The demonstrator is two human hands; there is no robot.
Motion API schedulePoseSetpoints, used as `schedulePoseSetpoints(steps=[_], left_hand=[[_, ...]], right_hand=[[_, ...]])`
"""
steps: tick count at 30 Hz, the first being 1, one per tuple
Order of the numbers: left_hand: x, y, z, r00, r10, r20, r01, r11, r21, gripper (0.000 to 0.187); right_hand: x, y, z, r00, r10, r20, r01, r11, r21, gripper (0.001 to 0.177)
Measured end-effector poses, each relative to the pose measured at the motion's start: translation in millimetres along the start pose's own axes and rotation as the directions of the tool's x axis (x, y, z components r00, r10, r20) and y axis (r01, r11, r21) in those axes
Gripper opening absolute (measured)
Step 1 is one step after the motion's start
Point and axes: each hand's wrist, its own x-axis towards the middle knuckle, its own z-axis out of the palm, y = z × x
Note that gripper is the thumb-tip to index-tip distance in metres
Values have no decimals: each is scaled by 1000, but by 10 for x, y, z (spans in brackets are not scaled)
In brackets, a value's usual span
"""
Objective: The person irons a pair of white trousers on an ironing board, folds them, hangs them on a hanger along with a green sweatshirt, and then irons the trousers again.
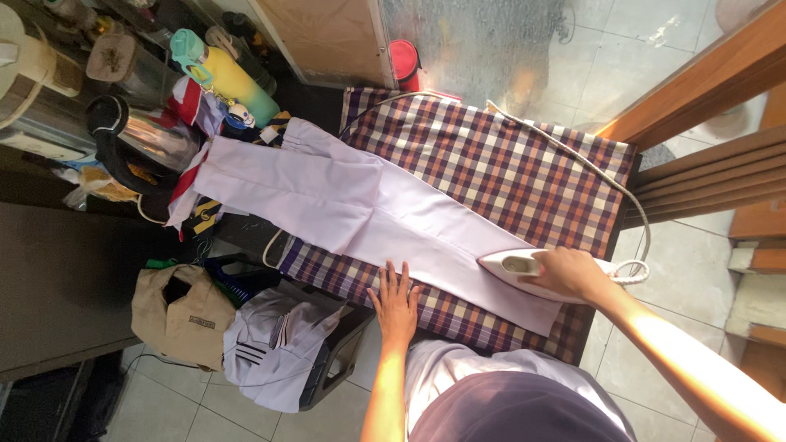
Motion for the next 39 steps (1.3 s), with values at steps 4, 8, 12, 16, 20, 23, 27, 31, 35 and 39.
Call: schedulePoseSetpoints(steps=[4,8,12,16,20,23,27,31,35,39], left_hand=[[-6,-23,25,1000,16,-8,-15,1000,5,60],[-12,-24,51,1000,20,-11,-19,999,31,60],[-6,-20,33,1000,20,-8,-20,999,41,59],[-7,-15,14,1000,12,14,-13,999,51,60],[-8,-20,2,1000,14,15,-14,1000,28,58],[-26,-50,-27,1000,26,0,-26,1000,-9,57],[-30,-170,-105,994,-34,-100,5,959,-282,48],[-42,-406,-277,947,-65,-314,-48,940,-338,41],[88,-773,-499,816,-336,-470,87,875,-475,36],[367,-1261,-644,703,-592,-394,221,709,-669,36]], right_hand=[[-88,13,27,998,47,-30,-49,996,-74,61],[55,45,79,979,79,-190,-84,996,-21,65],[198,89,2,950,111,-293,-96,993,66,62],[339,85,-181,945,133,-299,-124,991,51,60],[436,42,-334,925,167,-341,-140,985,100,60],[474,12,-395,918,182,-352,-156,983,101,59],[625,85,-492,922,156,-355,-168,986,-4,62],[931,283,-637,922,97,-375,-151,982,-117,66],[1170,456,-768,933,33,-358,-123,965,-230,74],[1252,519,-751,940,38,-338,-124,964,-237,74]])
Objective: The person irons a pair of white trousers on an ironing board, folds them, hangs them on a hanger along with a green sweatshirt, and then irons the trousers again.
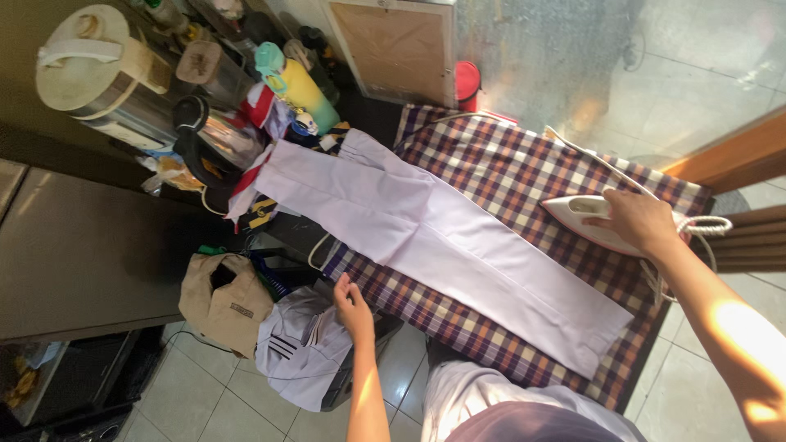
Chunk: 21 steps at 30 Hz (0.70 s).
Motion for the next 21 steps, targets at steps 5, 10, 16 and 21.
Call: schedulePoseSetpoints(steps=[5,10,16,21], left_hand=[[746,-277,132,999,-39,9,40,985,-170,41],[1262,-315,311,983,-132,130,160,959,-233,45],[1810,-210,345,955,-254,154,287,921,-264,52],[2292,-97,330,967,-156,203,241,824,-513,56]], right_hand=[[-17,2,39,995,-14,-104,13,1000,-17,84],[-457,-155,72,841,-188,-507,177,982,-69,80],[-1446,-536,148,743,-55,-666,268,938,221,58],[-1893,-594,497,824,213,-525,54,893,447,45]])
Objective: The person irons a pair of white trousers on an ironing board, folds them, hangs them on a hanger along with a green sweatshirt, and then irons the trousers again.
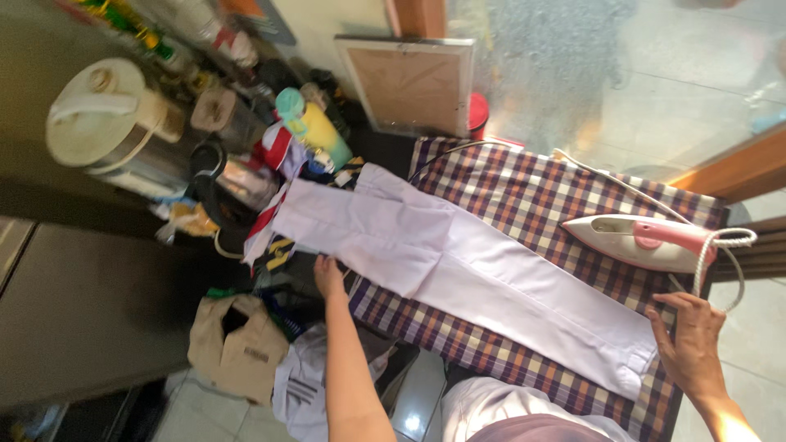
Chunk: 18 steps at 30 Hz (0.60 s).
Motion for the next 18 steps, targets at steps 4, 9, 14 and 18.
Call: schedulePoseSetpoints(steps=[4,9,14,18], left_hand=[[263,61,23,967,-253,-27,254,967,25,61],[436,30,8,950,-200,-241,234,964,125,68],[583,171,5,931,-349,-106,319,920,-227,62],[266,637,147,977,-210,30,209,933,-292,65]], right_hand=[[-199,-39,-13,994,101,-37,-102,994,-28,39],[-289,-278,7,975,222,-9,-222,975,-4,36],[-334,-561,105,970,242,1,-242,969,46,27],[-297,-707,233,936,349,42,-351,923,159,22]])
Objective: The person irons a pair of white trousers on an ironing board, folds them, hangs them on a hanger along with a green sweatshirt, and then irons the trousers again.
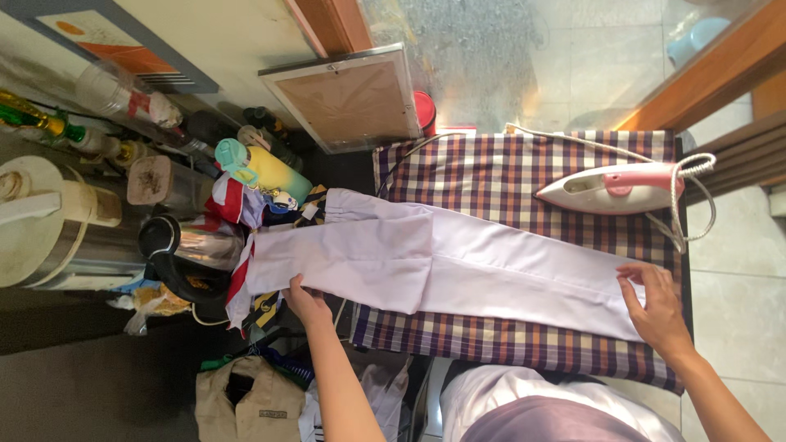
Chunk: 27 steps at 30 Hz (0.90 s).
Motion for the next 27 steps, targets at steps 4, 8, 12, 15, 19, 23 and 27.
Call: schedulePoseSetpoints(steps=[4,8,12,15,19,23,27], left_hand=[[-823,431,549,986,127,104,-141,981,134,73],[-1764,413,933,857,190,479,-374,870,323,74],[-2515,-118,1161,512,85,855,-713,598,367,46],[-3186,-575,1269,390,-76,917,-644,689,332,20],[-3700,-1082,1296,37,-194,980,-817,560,141,31],[-3854,-1577,977,-193,-457,868,-908,419,19,58],[-3653,-1801,759,-128,-535,835,-842,504,194,53]], right_hand=[[102,-140,86,998,66,-5,-63,977,202,24],[266,-367,97,977,173,128,-210,901,380,31],[404,-731,-39,931,181,317,-355,652,670,54],[422,-896,-210,855,132,501,-517,269,812,73],[294,-556,-283,810,244,534,-566,86,820,86],[66,50,-204,806,325,494,-531,31,847,94],[-60,584,-107,696,479,535,-596,-32,803,99]])
